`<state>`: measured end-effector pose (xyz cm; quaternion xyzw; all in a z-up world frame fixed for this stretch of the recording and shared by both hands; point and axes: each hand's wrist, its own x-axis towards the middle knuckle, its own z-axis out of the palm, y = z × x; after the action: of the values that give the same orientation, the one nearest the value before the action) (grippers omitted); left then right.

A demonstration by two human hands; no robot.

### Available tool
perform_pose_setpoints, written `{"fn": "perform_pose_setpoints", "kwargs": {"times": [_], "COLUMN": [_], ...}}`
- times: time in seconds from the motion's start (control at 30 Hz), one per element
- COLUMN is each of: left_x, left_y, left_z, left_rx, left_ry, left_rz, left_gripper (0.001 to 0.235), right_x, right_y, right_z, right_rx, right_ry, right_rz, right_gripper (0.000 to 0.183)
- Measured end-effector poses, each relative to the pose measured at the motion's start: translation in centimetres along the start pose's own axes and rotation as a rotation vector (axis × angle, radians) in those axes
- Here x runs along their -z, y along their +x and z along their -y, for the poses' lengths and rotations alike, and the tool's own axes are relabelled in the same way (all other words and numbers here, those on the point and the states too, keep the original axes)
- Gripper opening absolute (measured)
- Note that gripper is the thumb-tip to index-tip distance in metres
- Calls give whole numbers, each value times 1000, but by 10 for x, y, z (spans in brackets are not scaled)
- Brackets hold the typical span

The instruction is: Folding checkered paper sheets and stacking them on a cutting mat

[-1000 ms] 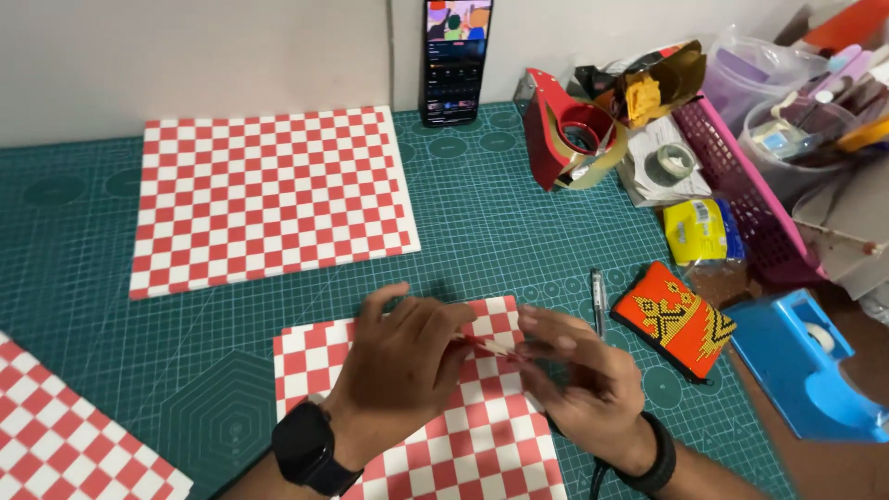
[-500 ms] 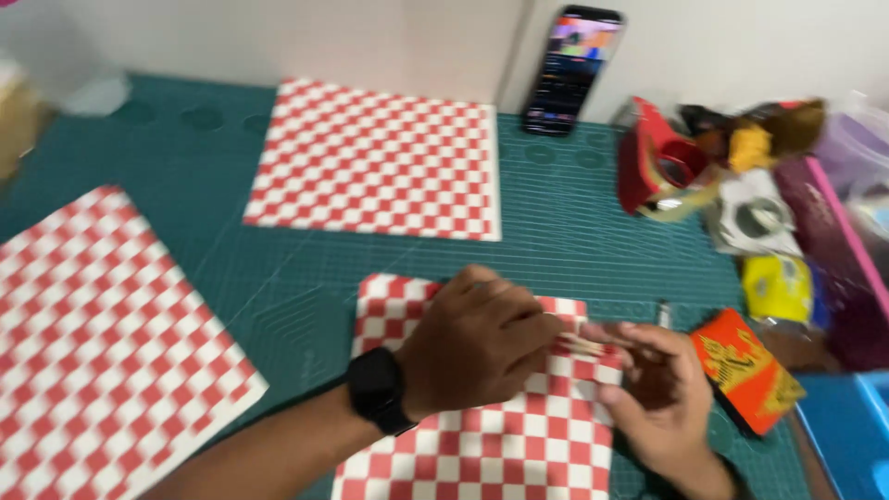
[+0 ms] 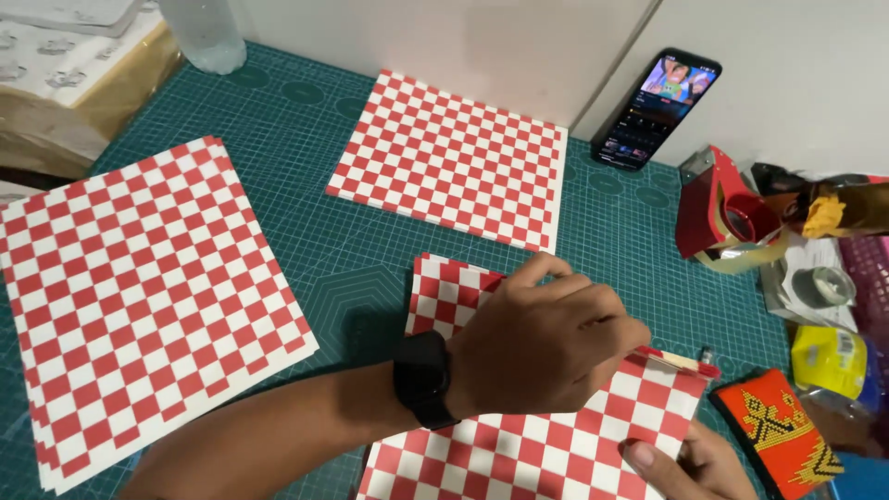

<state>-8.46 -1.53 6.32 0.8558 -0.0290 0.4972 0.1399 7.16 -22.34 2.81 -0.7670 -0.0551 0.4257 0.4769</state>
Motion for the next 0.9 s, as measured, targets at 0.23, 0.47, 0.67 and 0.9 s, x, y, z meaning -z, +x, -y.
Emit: {"fn": "perform_pose_setpoints", "kwargs": {"times": [0.23, 0.47, 0.67, 0.9], "left_x": [28, 118, 156, 249], "left_y": [17, 47, 41, -17], "left_z": [-17, -50, -50, -71], "left_rx": [178, 180, 251, 452], "left_ry": [-81, -102, -80, 68], "left_rz": [78, -3, -29, -89], "left_gripper": [41, 25, 26, 28], "right_x": [-25, -11, 2, 126], "right_y": [-36, -34, -49, 62], "right_z": [23, -7, -15, -69], "right_rx": [-25, 203, 282, 397], "right_ry": [76, 259, 291, -120], "right_rz": [-82, -16, -65, 92], "right_gripper": [42, 39, 26, 49]}}
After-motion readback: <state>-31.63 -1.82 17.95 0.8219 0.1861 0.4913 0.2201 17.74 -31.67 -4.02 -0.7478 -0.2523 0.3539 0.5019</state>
